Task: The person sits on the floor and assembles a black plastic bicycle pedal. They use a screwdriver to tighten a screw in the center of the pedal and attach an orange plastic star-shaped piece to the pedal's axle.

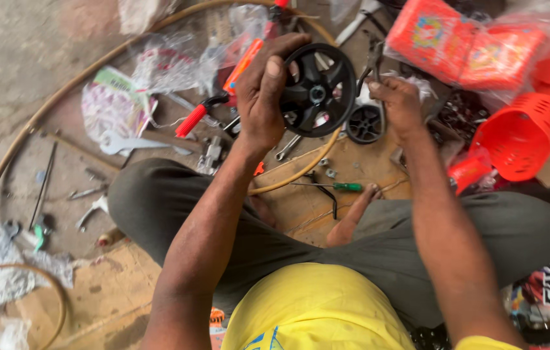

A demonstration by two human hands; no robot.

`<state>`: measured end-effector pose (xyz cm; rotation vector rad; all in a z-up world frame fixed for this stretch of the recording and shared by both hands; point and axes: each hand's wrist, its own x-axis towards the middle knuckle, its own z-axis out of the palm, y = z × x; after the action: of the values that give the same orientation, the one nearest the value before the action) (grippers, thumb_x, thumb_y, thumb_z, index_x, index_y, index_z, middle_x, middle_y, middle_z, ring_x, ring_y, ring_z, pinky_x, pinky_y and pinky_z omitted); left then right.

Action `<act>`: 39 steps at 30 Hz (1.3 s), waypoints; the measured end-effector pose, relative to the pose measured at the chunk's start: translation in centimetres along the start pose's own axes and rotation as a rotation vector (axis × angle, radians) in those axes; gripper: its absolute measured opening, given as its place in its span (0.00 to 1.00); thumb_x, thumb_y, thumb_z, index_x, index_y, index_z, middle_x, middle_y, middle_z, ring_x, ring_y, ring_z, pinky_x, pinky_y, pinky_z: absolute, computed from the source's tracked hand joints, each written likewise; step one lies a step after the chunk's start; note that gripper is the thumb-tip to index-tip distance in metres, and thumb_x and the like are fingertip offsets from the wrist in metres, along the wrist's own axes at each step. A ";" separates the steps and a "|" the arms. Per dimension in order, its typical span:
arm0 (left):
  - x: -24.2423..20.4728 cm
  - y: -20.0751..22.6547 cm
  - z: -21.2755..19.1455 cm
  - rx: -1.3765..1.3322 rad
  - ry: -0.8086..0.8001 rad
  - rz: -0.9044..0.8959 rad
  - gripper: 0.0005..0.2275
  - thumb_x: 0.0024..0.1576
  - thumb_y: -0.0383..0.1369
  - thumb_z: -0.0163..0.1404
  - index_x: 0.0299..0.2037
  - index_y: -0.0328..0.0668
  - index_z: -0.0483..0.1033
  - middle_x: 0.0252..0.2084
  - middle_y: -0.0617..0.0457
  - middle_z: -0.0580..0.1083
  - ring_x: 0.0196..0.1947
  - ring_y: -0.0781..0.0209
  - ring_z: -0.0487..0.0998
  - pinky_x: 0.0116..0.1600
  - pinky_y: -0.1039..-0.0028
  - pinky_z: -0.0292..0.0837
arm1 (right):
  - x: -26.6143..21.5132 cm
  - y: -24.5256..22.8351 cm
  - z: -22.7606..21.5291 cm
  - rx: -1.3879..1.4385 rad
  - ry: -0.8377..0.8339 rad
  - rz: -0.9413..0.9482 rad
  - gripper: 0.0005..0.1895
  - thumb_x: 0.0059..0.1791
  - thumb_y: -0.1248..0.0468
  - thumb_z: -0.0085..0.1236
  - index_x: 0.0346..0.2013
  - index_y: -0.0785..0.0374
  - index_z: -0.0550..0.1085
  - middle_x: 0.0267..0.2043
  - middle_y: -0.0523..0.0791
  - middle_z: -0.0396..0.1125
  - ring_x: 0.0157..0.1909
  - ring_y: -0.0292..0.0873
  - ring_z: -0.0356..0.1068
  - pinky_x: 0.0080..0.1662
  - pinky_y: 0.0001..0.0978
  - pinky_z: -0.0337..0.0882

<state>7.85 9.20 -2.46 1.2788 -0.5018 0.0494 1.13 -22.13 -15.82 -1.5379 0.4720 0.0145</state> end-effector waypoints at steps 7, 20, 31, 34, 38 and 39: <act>0.2 -0.1 1.0 0.217 -0.088 0.134 0.20 0.73 0.44 0.41 0.59 0.31 0.75 0.59 0.42 0.76 0.58 0.52 0.77 0.64 0.68 0.71 | -10.6 -12.2 -0.3 0.106 -0.104 -0.018 0.18 0.48 0.69 0.59 0.53 0.66 0.76 0.52 0.48 0.72 0.50 0.37 0.73 0.51 0.28 0.72; 0.5 1.3 0.8 -0.044 -0.202 -0.074 0.23 0.66 0.43 0.43 0.59 0.28 0.75 0.58 0.40 0.75 0.56 0.54 0.76 0.64 0.70 0.69 | -16.0 -12.4 4.9 0.322 -0.441 0.012 0.25 0.49 0.69 0.59 0.61 0.67 0.67 0.44 0.52 0.71 0.39 0.43 0.73 0.37 0.34 0.76; 1.4 2.1 0.6 -0.055 -0.304 -0.170 0.20 0.63 0.35 0.42 0.58 0.27 0.77 0.59 0.42 0.75 0.59 0.55 0.76 0.67 0.71 0.68 | -15.7 -9.8 6.6 0.489 -0.351 -0.060 0.28 0.51 0.61 0.65 0.62 0.68 0.66 0.42 0.48 0.71 0.39 0.42 0.71 0.38 0.37 0.73; 1.3 2.3 0.7 -0.099 -0.338 -0.266 0.17 0.65 0.34 0.46 0.57 0.29 0.78 0.56 0.44 0.76 0.55 0.59 0.77 0.62 0.73 0.70 | -15.2 -9.7 7.0 0.517 -0.318 -0.088 0.26 0.53 0.62 0.65 0.61 0.69 0.67 0.44 0.48 0.71 0.40 0.42 0.71 0.39 0.36 0.73; 0.6 1.8 1.6 -0.139 -0.322 -0.328 0.15 0.68 0.36 0.48 0.56 0.30 0.78 0.52 0.48 0.78 0.52 0.64 0.77 0.59 0.75 0.72 | -14.6 -9.7 6.6 0.446 -0.225 -0.066 0.27 0.52 0.67 0.63 0.63 0.69 0.67 0.49 0.46 0.72 0.45 0.39 0.72 0.48 0.32 0.74; 0.5 1.6 1.7 -0.142 -0.305 -0.326 0.16 0.68 0.37 0.48 0.56 0.30 0.78 0.51 0.49 0.78 0.51 0.64 0.77 0.58 0.75 0.72 | -14.5 -9.8 6.4 0.392 -0.193 -0.061 0.27 0.51 0.68 0.62 0.64 0.70 0.67 0.51 0.46 0.72 0.49 0.38 0.72 0.52 0.31 0.75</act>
<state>7.23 7.99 -0.49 1.2192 -0.5405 -0.4527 -7.33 -12.41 -2.33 -1.1511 0.2549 0.0216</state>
